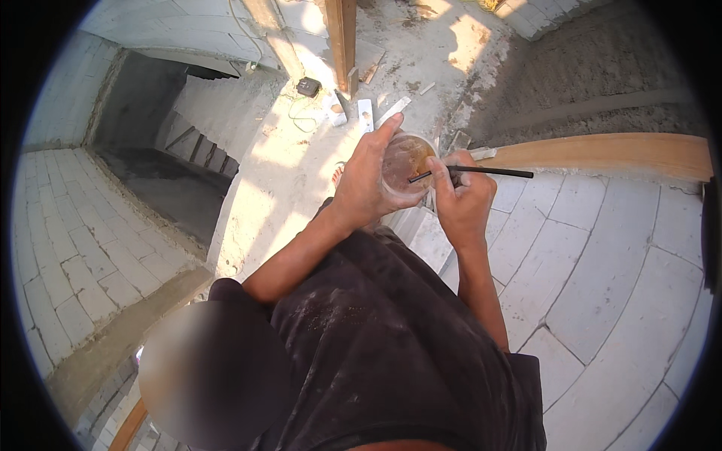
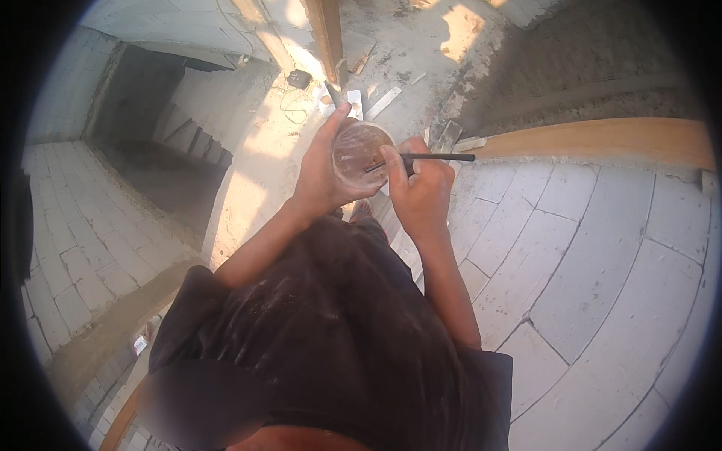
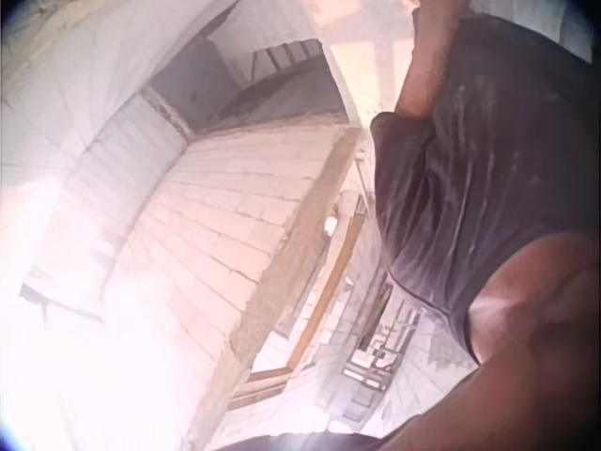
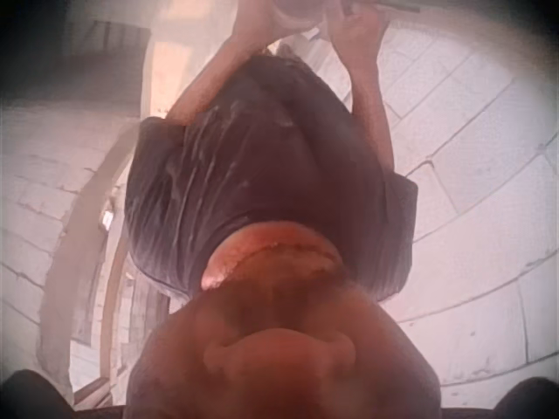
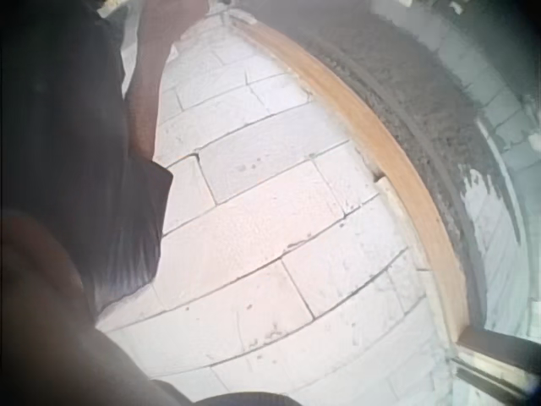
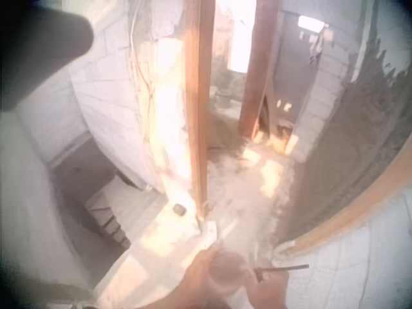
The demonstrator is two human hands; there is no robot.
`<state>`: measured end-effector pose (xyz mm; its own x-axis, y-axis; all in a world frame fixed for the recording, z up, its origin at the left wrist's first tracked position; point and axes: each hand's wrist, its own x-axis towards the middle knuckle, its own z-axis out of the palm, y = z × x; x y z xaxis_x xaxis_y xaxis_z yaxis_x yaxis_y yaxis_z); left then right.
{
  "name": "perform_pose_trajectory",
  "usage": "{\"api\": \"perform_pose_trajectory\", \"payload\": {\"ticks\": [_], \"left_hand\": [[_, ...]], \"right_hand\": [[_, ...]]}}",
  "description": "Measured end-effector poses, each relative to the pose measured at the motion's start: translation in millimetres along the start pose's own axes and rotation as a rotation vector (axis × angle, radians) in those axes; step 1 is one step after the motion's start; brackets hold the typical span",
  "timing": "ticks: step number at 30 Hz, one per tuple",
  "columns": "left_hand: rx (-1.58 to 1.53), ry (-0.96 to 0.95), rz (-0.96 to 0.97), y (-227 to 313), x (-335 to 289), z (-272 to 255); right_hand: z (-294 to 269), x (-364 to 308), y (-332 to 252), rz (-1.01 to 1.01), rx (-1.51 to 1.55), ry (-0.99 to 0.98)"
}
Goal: The person sits on the floor and handles several metal profiles, aligning and stacking them. They then stand, walk to a wall, and retrieve a plastic bag containing small items before returning to the work area.
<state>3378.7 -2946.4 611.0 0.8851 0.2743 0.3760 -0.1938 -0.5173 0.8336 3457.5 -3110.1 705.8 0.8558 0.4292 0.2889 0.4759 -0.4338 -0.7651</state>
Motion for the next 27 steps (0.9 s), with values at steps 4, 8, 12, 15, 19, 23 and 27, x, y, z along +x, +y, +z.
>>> {"api": "perform_pose_trajectory", "payload": {"ticks": [4, 8, 12, 15, 19, 23, 27], "left_hand": [[-0.037, 0.127, -0.106, 13.5, -26.3, 5.5], [-0.024, 0.170, -0.161, 18.8, -59.7, 3.1], [0.056, 0.266, -0.148, 28.9, -91.0, -20.8], [0.132, 0.280, -0.127, 29.4, -107.6, -36.4], [0.140, 0.362, -0.199, 35.8, -149.2, -66.5], [0.055, 0.444, -0.272, 41.3, -189.7, -97.0], [0.064, 0.494, -0.405, 71.6, -211.8, -130.9]], "right_hand": [[-1.8, -27.9, 3.4, 0.082, 0.161, -0.166], [-4.0, -29.1, 2.5, 0.073, 0.264, -0.199], [3.5, -33.4, -8.6, -0.030, 0.244, -0.344], [20.6, -36.1, -17.1, -0.114, 0.262, -0.493], [63.5, -30.7, -44.7, -0.043, 0.340, -0.601], [122.5, -5.6, -76.3, -0.404, 0.301, -0.473], [178.5, -15.3, -122.7, -0.932, 0.146, -0.910]]}}
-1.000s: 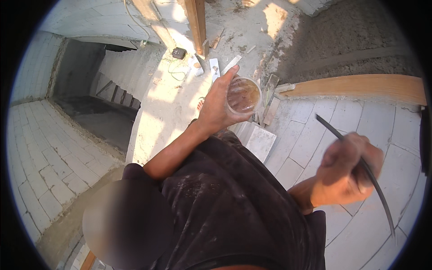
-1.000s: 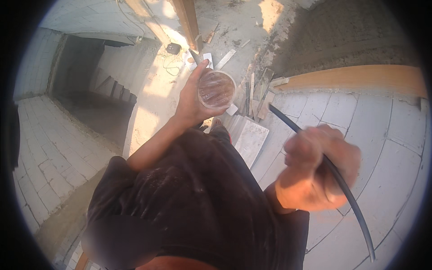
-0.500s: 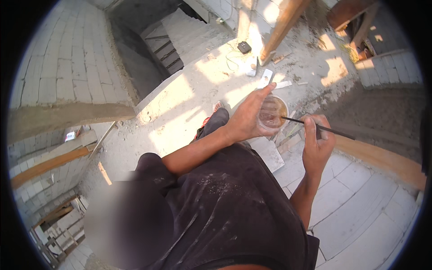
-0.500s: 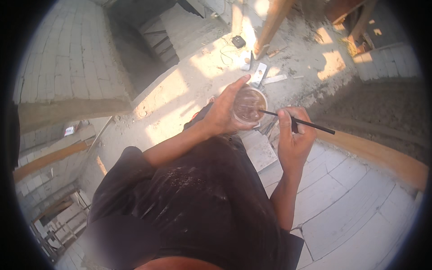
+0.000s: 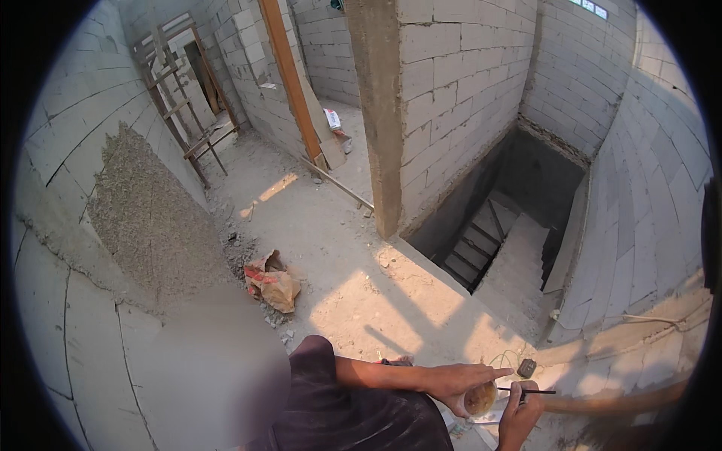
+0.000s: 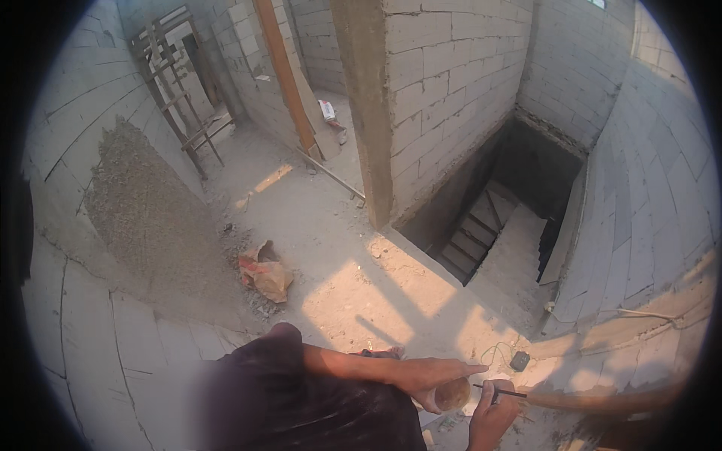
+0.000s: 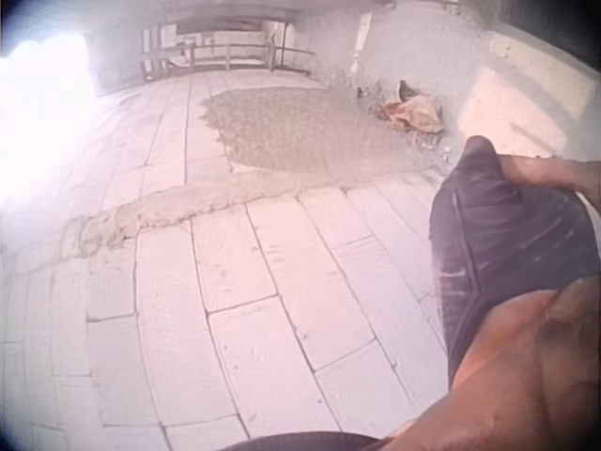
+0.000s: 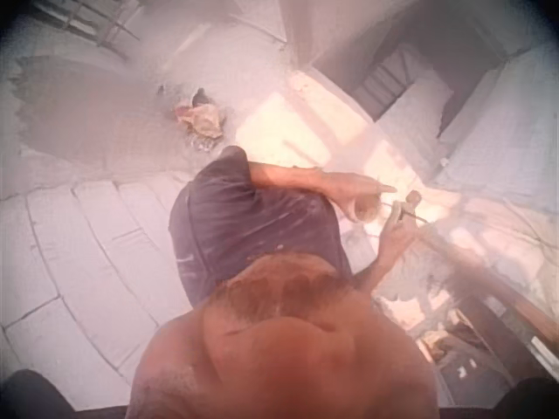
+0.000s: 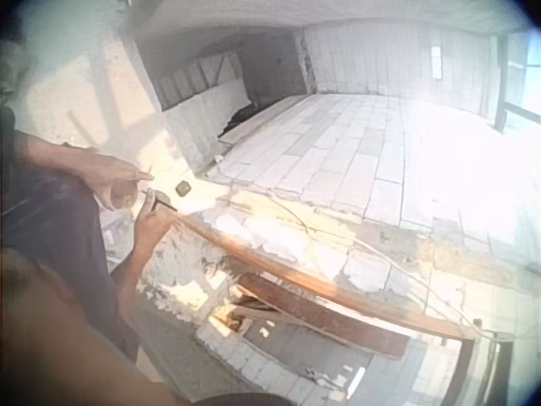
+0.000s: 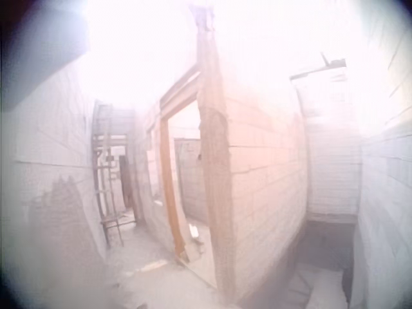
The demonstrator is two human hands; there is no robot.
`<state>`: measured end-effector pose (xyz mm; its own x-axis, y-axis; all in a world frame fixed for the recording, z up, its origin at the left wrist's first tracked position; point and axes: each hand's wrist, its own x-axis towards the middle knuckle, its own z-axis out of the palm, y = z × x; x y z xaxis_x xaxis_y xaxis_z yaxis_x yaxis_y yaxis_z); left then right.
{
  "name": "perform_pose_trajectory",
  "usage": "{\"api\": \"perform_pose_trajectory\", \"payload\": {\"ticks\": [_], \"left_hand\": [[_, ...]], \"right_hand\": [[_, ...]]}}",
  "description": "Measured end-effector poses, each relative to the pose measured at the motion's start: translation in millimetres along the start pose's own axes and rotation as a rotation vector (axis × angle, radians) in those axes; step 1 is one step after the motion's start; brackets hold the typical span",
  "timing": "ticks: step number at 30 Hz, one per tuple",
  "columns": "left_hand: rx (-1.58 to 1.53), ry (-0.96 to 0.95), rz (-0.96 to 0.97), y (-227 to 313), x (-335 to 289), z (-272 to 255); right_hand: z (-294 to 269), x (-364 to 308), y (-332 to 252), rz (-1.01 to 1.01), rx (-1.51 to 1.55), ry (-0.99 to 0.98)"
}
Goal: The person sits on the floor and handles several metal profiles, aligning and stacking them. They then stand, walk to a wall, and retrieve a plastic bag containing small items before returning to the work area.
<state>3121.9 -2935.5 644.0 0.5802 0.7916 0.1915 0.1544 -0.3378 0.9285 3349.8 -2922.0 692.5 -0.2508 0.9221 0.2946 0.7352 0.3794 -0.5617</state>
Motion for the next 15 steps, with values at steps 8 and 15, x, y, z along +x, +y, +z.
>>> {"api": "perform_pose_trajectory", "payload": {"ticks": [8, 15], "left_hand": [[0.173, 0.562, -0.226, -22.9, -70.7, -55.5], [0.288, 1.107, -0.487, -18.3, -141.9, -82.0]], "right_hand": [[107.7, 103.4, -95.4, -0.372, 0.307, -0.339], [189.8, 157.5, -186.3, -0.792, 0.370, -0.705]]}}
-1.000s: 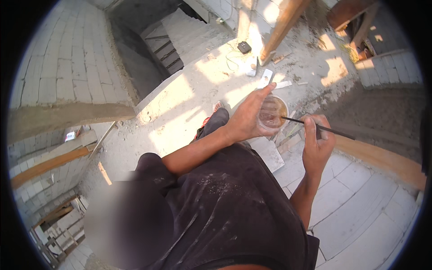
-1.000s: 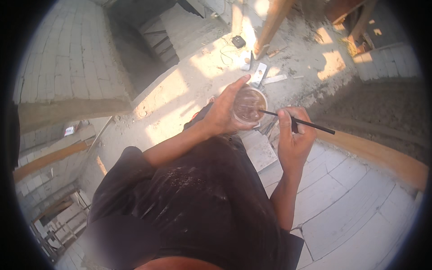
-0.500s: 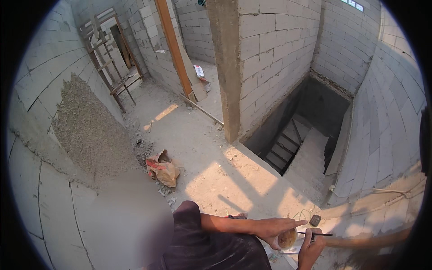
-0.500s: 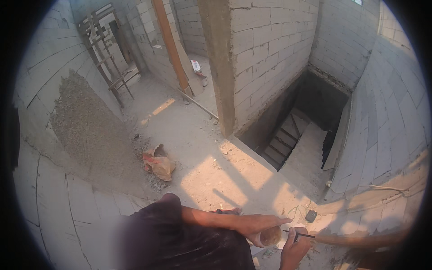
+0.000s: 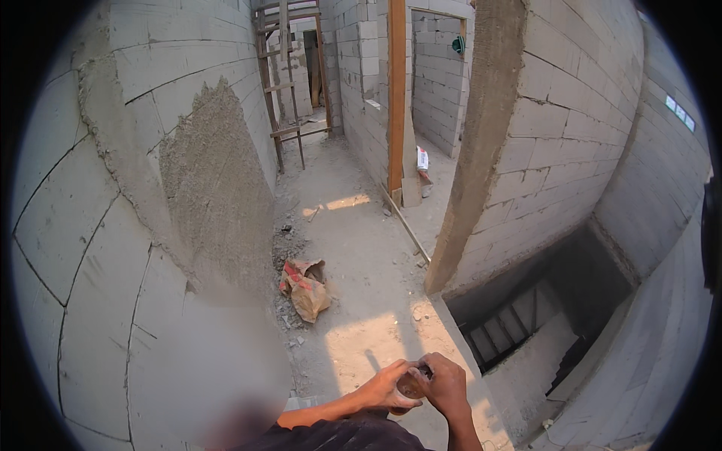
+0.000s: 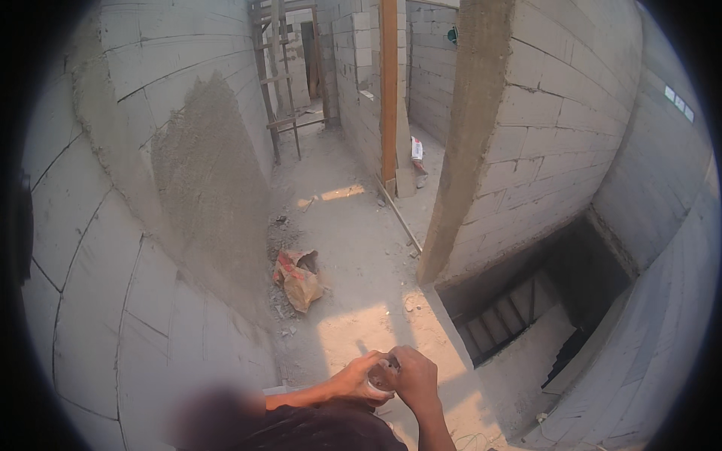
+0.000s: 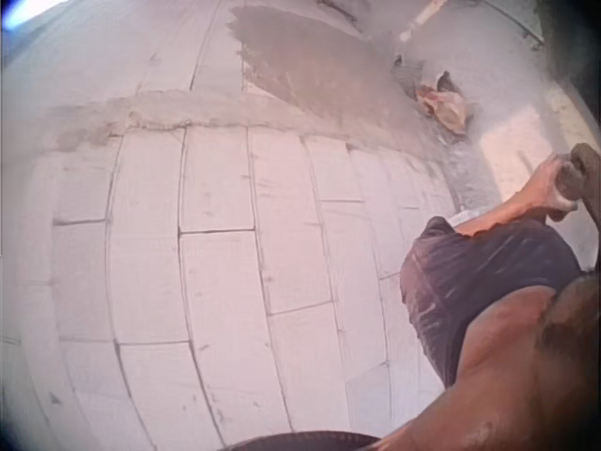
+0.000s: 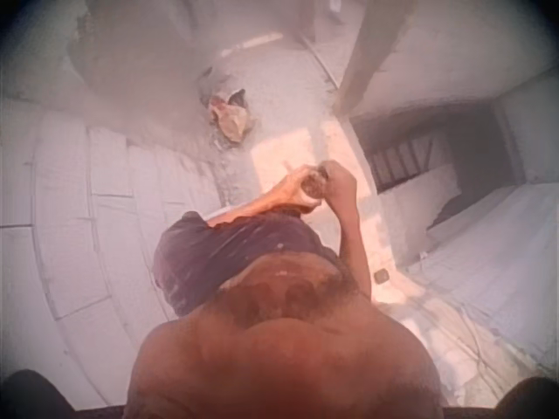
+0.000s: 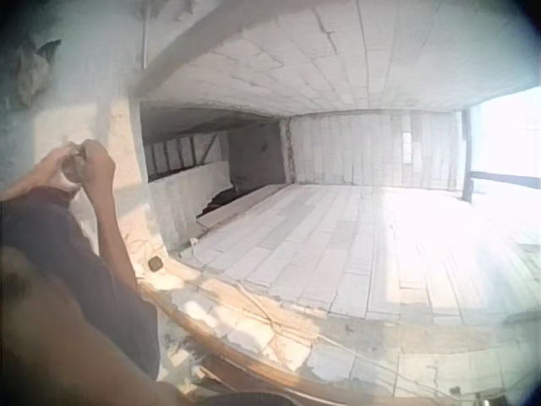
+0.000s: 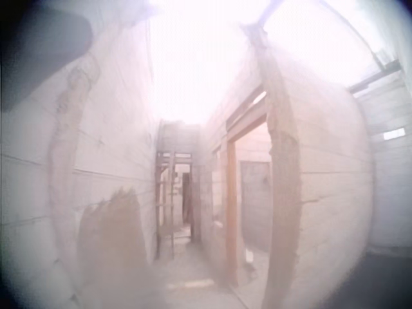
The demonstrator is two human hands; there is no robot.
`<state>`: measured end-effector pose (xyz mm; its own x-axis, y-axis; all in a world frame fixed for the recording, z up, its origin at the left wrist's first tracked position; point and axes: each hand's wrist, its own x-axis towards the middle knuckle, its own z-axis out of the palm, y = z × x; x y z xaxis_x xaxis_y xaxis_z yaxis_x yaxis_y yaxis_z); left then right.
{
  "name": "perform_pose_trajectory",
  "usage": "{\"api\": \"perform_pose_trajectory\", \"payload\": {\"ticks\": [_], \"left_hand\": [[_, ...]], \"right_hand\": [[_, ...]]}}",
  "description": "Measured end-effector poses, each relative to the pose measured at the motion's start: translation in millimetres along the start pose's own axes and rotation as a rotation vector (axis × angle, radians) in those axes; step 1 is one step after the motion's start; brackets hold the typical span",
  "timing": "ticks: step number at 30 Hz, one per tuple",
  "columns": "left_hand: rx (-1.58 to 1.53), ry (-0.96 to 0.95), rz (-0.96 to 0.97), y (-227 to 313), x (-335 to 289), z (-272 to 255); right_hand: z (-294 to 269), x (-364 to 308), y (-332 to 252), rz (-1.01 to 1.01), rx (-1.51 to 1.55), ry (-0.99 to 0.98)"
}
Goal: The person sits on the floor and handles several metal profiles, aligning and stacking them. They then stand, walk to a wall, and retrieve a plastic bag containing small items before returning to the work area.
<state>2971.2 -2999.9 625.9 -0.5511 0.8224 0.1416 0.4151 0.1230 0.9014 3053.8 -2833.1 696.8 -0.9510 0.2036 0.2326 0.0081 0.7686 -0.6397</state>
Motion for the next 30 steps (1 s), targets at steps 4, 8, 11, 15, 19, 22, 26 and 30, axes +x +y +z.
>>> {"api": "perform_pose_trajectory", "payload": {"ticks": [4, 8, 11, 15, 19, 22, 26, 30], "left_hand": [[0.074, 0.238, -0.157, -43.4, 2.3, -42.9], [0.072, 0.530, -0.118, -108.8, 12.0, -91.8], [0.175, 0.658, -0.253, -138.8, 41.9, -138.2], [0.289, 0.797, -0.274, -180.8, 88.3, -219.3], [0.341, 0.890, -0.299, -199.3, 153.6, -314.4], [0.319, 1.029, -0.311, -242.5, 191.4, -366.1], [0.467, 1.155, -0.355, -301.4, 251.6, -418.9], [0.345, 1.393, -0.384, -342.4, 317.4, -447.3]], "right_hand": [[28.1, 81.8, -1.6, -0.165, 0.026, -0.433], [67.1, 179.9, 5.2, -0.367, 0.187, -0.682], [93.1, 292.6, 16.4, -0.415, 0.230, -0.722], [110.8, 444.9, 9.4, -0.303, 0.224, -0.581], [104.4, 602.1, -3.8, -0.331, 0.330, -0.209], [99.6, 741.4, -31.4, -0.413, 0.426, -0.003], [73.5, 959.8, -87.4, -0.674, 0.341, 0.402], [36.6, 1169.7, -202.8, -0.708, 0.323, 0.622]]}}
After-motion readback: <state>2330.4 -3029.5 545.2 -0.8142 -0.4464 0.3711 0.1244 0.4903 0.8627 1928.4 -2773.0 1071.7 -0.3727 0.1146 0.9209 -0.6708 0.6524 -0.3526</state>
